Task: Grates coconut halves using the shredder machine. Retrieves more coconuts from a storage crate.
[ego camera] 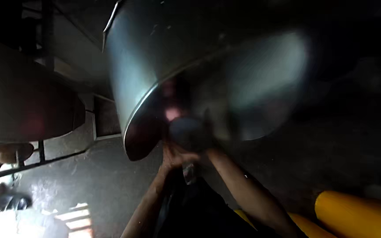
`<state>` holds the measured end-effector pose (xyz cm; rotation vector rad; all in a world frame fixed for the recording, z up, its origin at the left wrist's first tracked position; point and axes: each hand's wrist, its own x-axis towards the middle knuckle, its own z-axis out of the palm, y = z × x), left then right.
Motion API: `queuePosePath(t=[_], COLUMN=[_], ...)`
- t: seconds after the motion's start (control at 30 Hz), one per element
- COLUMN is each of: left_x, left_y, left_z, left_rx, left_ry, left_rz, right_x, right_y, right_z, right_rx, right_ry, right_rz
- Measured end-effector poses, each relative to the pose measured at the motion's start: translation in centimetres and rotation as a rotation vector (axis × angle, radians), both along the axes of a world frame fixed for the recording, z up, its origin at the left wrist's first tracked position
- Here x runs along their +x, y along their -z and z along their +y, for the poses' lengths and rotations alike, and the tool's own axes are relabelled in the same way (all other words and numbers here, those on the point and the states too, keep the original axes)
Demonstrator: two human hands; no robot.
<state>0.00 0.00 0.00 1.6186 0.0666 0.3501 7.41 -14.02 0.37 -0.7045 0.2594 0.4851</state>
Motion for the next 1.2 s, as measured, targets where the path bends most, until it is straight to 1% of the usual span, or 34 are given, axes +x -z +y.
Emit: queuePosePath(t=[0.03,0.07,0.13,0.2,0.23,0.27,0.3,0.37,0.4,0.43,0.5,0.53,0.63,0.67,0.73,0.83,0.87,0.9,0.97,1.0,1.03,1.1,1.17,1.2], left_x=[1.2,2.4,5.2,7.8,8.9,9.9,10.9,12.2,12.5,12.1,10.0,8.5,3.7,2.9,3.0,5.8,6.7,7.6,9.0,9.7,10.4,11.4,10.6,9.5], left_y=[-0.1,-0.4,-2.2,-5.4,-7.0,-8.1,-8.7,-8.3,-8.0,-7.3,-5.4,-4.2,-0.9,-0.1,0.7,0.3,-0.7,-2.5,-6.9,-8.5,-9.1,-8.5,-6.7,-5.8], left_z=[0.2,0.5,1.0,0.4,-0.4,-1.5,-2.5,-3.3,-3.3,-3.0,-2.1,-1.8,-0.9,-0.7,-0.4,0.9,1.1,1.0,-0.3,-1.3,-2.2,-2.7,-2.4,-2.2], left_rx=[-0.03,-0.053,-0.036,0.022,0.061,0.11,0.152,0.212,0.196,0.153,0.033,-0.007,-0.027,-0.045,-0.121,-0.255,-0.298,-0.327,-0.308,-0.303,-0.32,-0.308,-0.266,-0.232], left_ry=[-0.023,-0.045,-0.1,-0.138,-0.146,-0.163,-0.183,-0.22,-0.21,-0.19,-0.133,-0.087,0.074,0.103,0.105,0.034,-0.008,-0.052,-0.089,-0.096,-0.094,-0.058,-0.027,-0.018], left_rz=[0.009,0.036,0.073,0.114,0.158,0.213,0.272,0.397,0.425,0.428,0.357,0.29,0.11,0.067,0.029,0.077,0.111,0.171,0.287,0.313,0.332,0.375,0.417,0.419], right_x=[0.4,1.1,2.7,4.2,4.8,5.4,5.8,5.8,5.9,5.5,4.8,4.3,3.0,2.9,3.2,5.1,5.7,6.4,7.3,7.5,7.3,6.6,5.6,4.9], right_y=[1.1,1.0,-0.3,-2.0,-2.7,-3.8,-3.9,-2.8,-2.6,-2.4,-2.1,-1.5,0.4,0.2,-1.2,-1.8,-2.2,-2.8,-4.8,-5.4,-5.4,-5.0,-3.9,-2.9], right_z=[0.5,1.2,2.7,3.3,3.1,2.7,2.5,2.9,3.0,3.0,2.6,1.7,-1.5,-2.1,-1.9,0.6,1.6,2.2,2.2,1.7,1.2,0.6,0.6,0.3], right_rx=[0.181,0.293,0.403,0.346,0.303,0.261,0.259,0.4,0.428,0.408,0.3,0.275,0.282,0.269,0.25,0.268,0.276,0.296,0.303,0.296,0.316,0.373,0.316,0.289], right_ry=[-0.011,-0.024,-0.034,-0.001,0.016,0.026,0.045,0.091,0.106,0.127,0.139,0.081,-0.054,-0.066,-0.087,-0.085,-0.075,-0.053,-0.001,0.024,0.053,0.126,0.163,0.126], right_rz=[0.159,0.287,0.417,0.439,0.409,0.39,0.382,0.45,0.475,0.517,0.58,0.515,0.188,0.149,0.22,0.434,0.478,0.505,0.547,0.56,0.582,0.64,0.663,0.615])
